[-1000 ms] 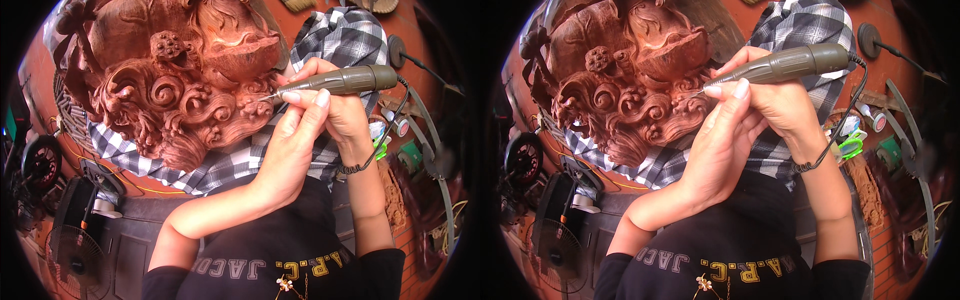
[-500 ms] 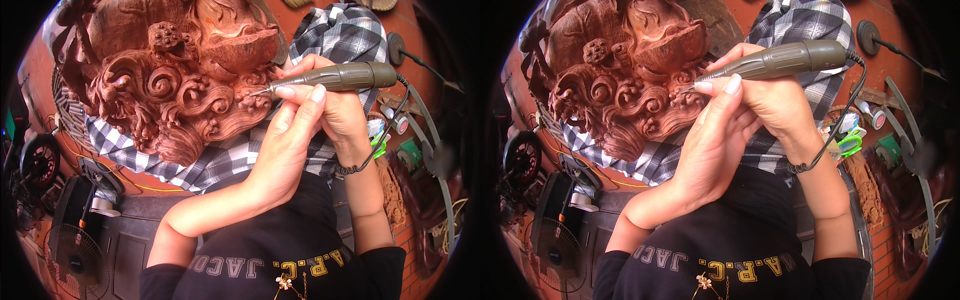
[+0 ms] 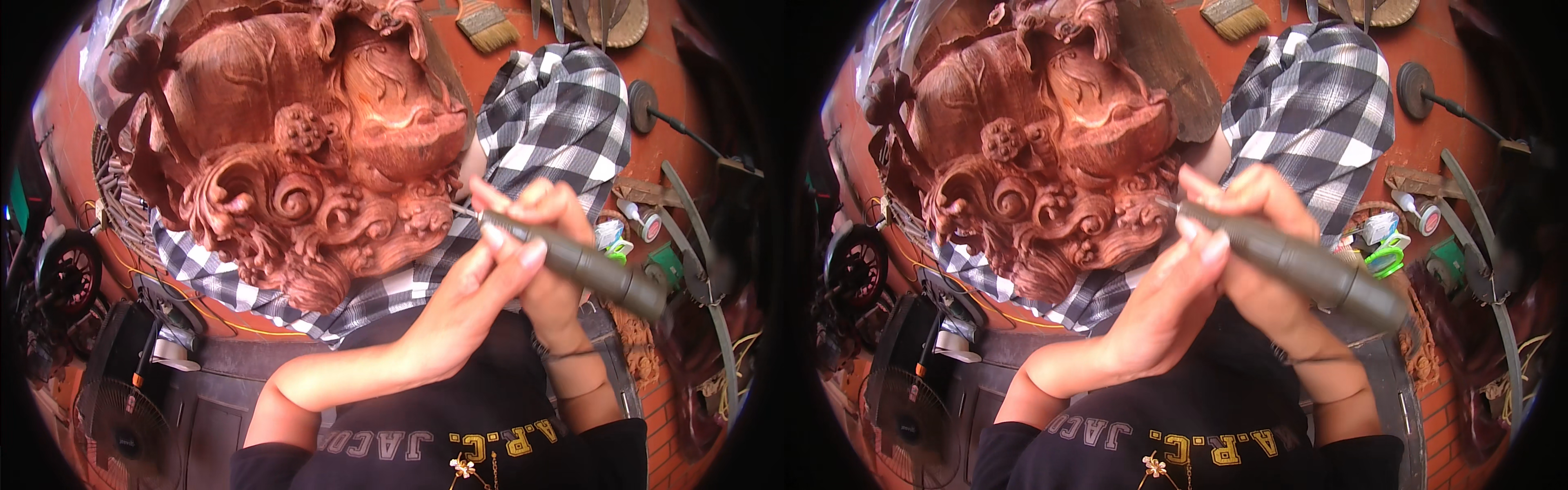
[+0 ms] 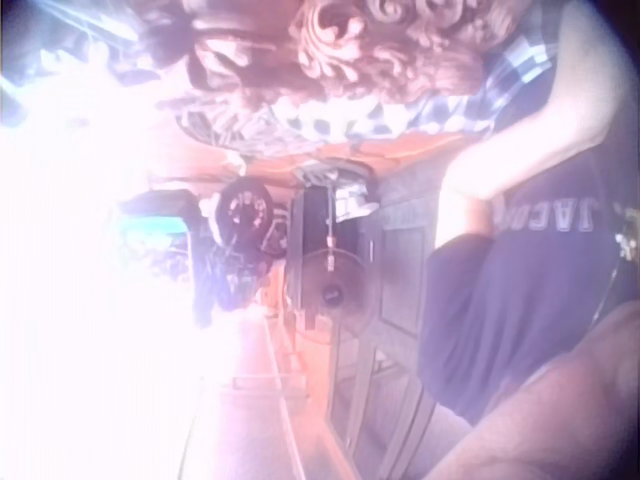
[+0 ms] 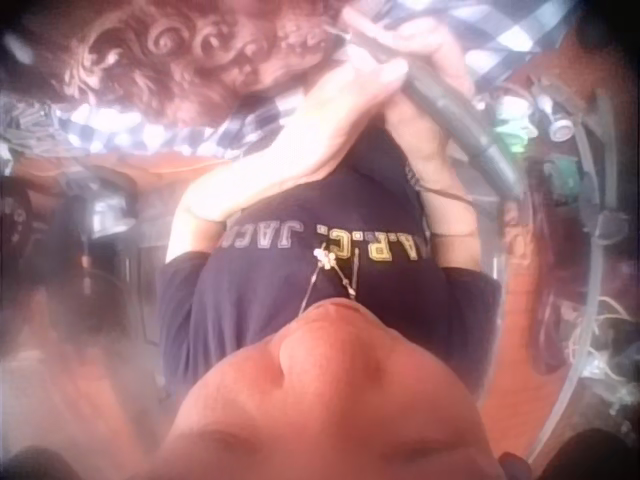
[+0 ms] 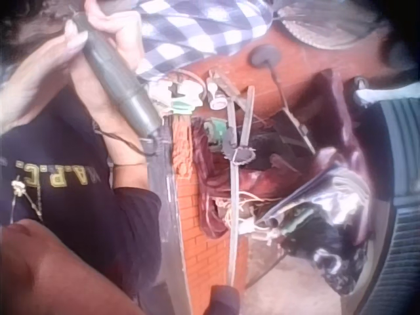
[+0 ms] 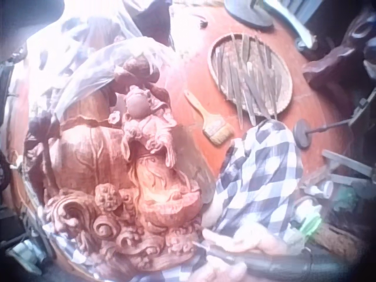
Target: The person uses a rotary carving tool to refine details on a large reddish-brown wooden sculpture. They hold the tool with both hands and work on intricate surface features, occasionally adjusting hand position to reach different areas.
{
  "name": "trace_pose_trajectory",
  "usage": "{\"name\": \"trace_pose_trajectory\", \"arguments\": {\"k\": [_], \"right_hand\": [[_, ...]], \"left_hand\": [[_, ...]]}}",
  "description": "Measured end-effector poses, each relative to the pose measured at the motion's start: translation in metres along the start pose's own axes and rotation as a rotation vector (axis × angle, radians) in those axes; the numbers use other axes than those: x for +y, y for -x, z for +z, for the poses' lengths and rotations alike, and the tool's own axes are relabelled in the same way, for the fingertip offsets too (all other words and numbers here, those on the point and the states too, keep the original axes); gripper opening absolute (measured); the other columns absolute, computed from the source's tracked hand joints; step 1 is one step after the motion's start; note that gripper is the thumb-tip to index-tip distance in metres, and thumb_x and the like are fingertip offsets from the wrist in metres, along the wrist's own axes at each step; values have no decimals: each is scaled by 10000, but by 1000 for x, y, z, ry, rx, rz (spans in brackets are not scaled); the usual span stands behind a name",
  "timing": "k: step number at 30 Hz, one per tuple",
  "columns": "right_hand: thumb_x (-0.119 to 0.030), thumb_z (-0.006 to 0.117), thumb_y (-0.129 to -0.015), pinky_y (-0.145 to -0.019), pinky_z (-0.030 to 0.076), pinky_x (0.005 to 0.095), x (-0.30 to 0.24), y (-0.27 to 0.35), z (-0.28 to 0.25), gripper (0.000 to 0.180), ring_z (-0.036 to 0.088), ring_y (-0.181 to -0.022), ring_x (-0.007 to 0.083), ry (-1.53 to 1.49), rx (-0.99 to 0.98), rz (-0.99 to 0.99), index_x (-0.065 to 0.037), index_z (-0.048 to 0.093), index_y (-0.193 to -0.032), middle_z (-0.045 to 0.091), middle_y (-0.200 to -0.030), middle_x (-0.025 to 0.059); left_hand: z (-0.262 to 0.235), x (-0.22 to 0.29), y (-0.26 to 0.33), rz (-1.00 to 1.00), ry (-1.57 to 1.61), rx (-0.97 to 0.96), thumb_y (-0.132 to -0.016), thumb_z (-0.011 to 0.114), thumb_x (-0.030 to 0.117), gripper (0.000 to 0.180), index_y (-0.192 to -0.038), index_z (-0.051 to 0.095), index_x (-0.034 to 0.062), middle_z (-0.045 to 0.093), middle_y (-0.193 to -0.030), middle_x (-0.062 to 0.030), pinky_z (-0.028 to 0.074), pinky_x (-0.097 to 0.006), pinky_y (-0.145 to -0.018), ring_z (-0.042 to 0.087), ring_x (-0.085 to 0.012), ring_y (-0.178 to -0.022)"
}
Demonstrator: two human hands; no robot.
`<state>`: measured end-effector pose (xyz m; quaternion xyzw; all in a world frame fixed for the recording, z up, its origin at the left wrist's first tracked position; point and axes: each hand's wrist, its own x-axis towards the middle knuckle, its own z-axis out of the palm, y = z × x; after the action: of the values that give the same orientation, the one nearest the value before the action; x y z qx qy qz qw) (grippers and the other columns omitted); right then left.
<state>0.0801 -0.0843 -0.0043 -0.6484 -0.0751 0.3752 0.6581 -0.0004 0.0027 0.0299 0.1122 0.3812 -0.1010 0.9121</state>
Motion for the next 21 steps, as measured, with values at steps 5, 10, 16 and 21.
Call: {"name": "trace_pose_trajectory", "arguments": {"k": [5, 10, 16, 21], "right_hand": [[63, 720, -829, -964, 541, 538, -1, 15, 12, 233, 570, -742, 123, 167, 12, -126, -29, 536, -939, 507, -849, 72], [92, 645, -873, -1032, 495, 544, -8, 15, 14, 236, 635, -885, 173, 215, -59, -34, -40, 497, -1001, 460, -935, 48], [84, 652, -872, -1041, 489, 543, -19, 10, 21, 223, 650, -915, 196, 255, -49, 59, -28, 492, -981, 458, -938, 46], [49, 685, -862, -1049, 477, 553, -31, 4, 29, 217, 617, -897, 153, 286, -57, 118, -24, 501, -950, 464, -935, 43]], "left_hand": [[-8, 10, 14, -85, -32, -25, -1059, 489, 314, 393, -1293, 489, -3, 531, -1230, -36, 328, -301, -1079, 439, -109, -1218], [-9, 14, 16, -113, 41, -8, -1061, 490, 310, 408, -1319, 473, -6, 518, -1248, -31, 294, -300, -1101, 407, -107, -1244], [-14, 18, 16, -106, 96, -78, -1063, 483, 326, 428, -1328, 466, -9, 509, -1250, -26, 305, -280, -1075, 399, -93, -1217], [-17, 20, 18, -91, 131, -96, -1065, 477, 327, 424, -1320, 469, -12, 517, -1239, -32, 319, -277, -1058, 403, -89, -1206]]}}
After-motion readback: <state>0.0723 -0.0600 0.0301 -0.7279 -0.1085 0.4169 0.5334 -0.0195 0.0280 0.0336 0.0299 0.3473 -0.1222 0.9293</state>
